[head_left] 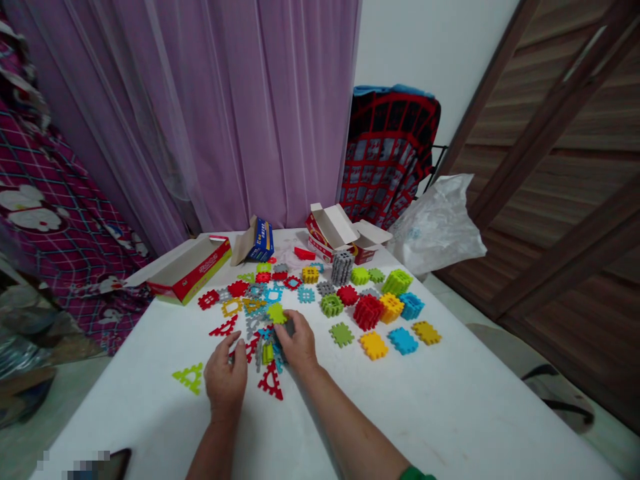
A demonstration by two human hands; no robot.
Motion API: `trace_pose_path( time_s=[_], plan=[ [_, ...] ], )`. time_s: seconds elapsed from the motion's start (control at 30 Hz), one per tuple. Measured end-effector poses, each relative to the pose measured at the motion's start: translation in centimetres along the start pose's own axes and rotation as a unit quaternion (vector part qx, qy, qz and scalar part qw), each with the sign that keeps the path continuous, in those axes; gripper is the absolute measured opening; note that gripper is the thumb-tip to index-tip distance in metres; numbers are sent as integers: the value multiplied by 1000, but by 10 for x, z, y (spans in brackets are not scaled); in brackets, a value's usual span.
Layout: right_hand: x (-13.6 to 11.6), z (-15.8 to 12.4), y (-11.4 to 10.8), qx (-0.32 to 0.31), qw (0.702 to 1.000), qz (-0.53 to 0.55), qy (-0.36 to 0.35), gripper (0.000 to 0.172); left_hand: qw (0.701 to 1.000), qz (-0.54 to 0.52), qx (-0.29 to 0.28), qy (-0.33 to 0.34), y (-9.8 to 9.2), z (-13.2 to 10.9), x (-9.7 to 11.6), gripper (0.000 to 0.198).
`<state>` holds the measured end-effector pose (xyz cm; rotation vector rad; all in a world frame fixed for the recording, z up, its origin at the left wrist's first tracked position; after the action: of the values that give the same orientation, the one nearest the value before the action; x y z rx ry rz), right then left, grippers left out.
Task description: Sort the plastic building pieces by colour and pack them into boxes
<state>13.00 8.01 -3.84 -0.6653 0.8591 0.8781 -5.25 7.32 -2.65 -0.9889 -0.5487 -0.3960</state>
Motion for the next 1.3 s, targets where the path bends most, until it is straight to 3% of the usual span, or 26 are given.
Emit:
trace_pose_path(
  time_s=[0.23,0.4,0.53,0.77,0.9,1.07,1.3],
  plan=[
    [8,8,-25,14,994,-108,-8,30,999,-22,-32,-39,1,-1,0,36],
    [11,0,-50,36,965,-258,-25,29,998,-29,-27,-51,5,-2,-5,35],
    [9,-6,-64,50,946,-316,-45,21,997,-31,-37,-52,7,-2,-6,34],
    [6,-4,-68,44,937,-347,3,25,993,-39,-69,-84,3,-1,-1,38],
    [-2,-7,-71,41,939,-341,-28,17,992,-41,-78,-87,3,-1,0,39],
    [-13,-10,-68,-35,939,-332,-82,12,993,-38,-71,-82,3,-1,-1,38],
    [-12,-7,-67,-39,935,-349,-38,12,993,-56,-67,-79,5,-1,-2,39]
  ],
)
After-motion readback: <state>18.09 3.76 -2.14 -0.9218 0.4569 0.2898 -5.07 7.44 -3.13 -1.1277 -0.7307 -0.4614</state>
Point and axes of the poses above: each hand's wrist, its own z-axis towards the middle knuckle, its own y-axis out of the palm, x = y × z, the point moved 3 cm from there along z, towards the middle knuckle, and after that the axes turned 15 degrees about z, right-handed, at the moved point
